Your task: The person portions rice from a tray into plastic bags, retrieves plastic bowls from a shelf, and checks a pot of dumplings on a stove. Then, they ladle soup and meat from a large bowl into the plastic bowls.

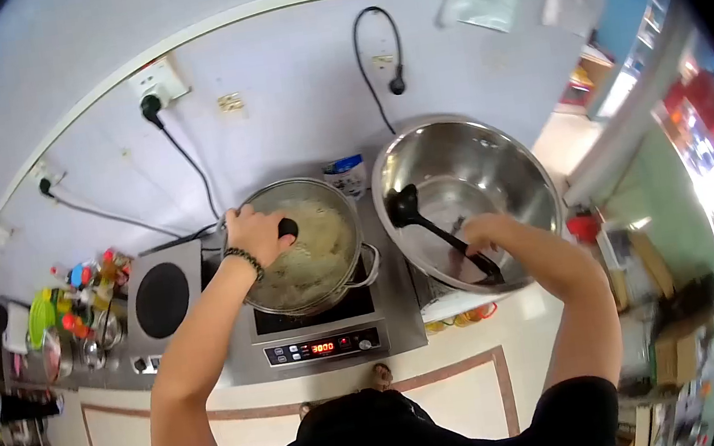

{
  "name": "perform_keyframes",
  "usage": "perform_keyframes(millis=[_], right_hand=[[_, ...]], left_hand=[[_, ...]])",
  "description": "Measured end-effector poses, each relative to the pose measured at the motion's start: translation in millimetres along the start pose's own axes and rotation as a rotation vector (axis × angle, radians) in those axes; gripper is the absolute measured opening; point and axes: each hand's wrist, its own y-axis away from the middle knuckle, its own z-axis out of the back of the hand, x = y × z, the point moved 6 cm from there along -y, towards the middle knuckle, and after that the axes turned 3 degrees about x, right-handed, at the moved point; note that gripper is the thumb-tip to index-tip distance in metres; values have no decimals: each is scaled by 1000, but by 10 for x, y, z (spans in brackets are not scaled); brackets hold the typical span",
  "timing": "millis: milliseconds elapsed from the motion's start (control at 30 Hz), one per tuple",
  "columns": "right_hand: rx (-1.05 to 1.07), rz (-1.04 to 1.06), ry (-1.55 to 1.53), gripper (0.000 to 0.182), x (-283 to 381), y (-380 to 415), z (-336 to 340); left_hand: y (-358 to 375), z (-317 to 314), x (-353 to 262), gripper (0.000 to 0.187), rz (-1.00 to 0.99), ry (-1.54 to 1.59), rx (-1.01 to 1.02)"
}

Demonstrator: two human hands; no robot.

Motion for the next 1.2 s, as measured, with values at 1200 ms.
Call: perform_keyframes(millis=[1200], right_hand=[[-1364,-125,-1518,14,199,3252,-1465]], left_hand=[[-39,-119,118,33,-88,215,-113]])
